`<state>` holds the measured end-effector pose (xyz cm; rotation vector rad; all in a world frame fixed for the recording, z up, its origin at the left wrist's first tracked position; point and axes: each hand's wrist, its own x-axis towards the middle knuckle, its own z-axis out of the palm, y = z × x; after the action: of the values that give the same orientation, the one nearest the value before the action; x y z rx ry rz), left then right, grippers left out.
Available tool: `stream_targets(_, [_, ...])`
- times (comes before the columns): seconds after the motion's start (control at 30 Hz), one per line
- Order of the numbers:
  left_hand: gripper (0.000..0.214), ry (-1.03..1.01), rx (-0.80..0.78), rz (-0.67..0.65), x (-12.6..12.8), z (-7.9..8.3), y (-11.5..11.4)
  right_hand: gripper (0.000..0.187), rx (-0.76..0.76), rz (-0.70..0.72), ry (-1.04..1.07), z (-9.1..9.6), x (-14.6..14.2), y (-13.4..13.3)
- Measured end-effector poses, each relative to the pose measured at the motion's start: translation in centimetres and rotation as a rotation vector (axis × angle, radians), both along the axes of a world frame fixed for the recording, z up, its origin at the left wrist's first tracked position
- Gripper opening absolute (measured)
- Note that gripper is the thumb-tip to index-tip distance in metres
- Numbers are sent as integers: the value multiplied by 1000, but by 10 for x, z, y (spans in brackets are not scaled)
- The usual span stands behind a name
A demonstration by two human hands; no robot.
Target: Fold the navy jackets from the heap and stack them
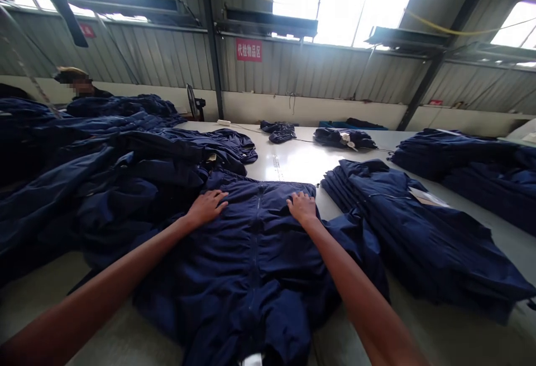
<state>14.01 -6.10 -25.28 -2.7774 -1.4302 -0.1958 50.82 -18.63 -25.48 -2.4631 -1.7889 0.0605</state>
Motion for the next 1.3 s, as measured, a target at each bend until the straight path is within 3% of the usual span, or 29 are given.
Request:
stream_targets(0.1, [58,-15,17,42,16,-12,40,68,-10,-75,14,-9,12,39])
stream_targets(0.2, [59,-2,-31,113,12,-32,74,69,-72,-76,56,-28,27,69])
stream_targets(0.37, [61,20,-65,164,4,-50,102,68,-69,-31,92,-41,45,99])
stream_targets(0.5, [61,66,-73,161,9,-42,100,65,-49,-28,120,-25,37,98])
stream_targets(0.63, [63,109,-112,140,27,-24,88,63,68,-25,89,6,23,53])
stream_targets(0.7, [65,90,-112,37,46,-19,69,58,289,-18,21,19,22,6])
stream_targets(0.8, [64,-66,-24,-211,88,-14,13,50,622,-74,-99,24,31,-91])
stream_targets(0.87, [62,-169,-33,-337,126,-13,-39,58,665,-231,-150,15,42,-156])
stream_targets(0.97, [63,-204,-169,-494,190,-13,-120,74,552,-389,-109,-14,56,-228])
stream_targets(1.07, [71,-163,-281,-603,241,-22,-186,81,514,-415,34,-45,59,-263])
stream_targets(1.17, [76,-113,-263,-606,263,-37,-223,67,569,-388,178,-59,59,-275])
stream_targets(1.23, [75,-104,-200,-605,265,-46,-232,45,604,-353,212,-53,64,-280])
stream_targets(1.3, [74,-109,-166,-610,261,-51,-233,34,664,-331,169,-30,77,-286])
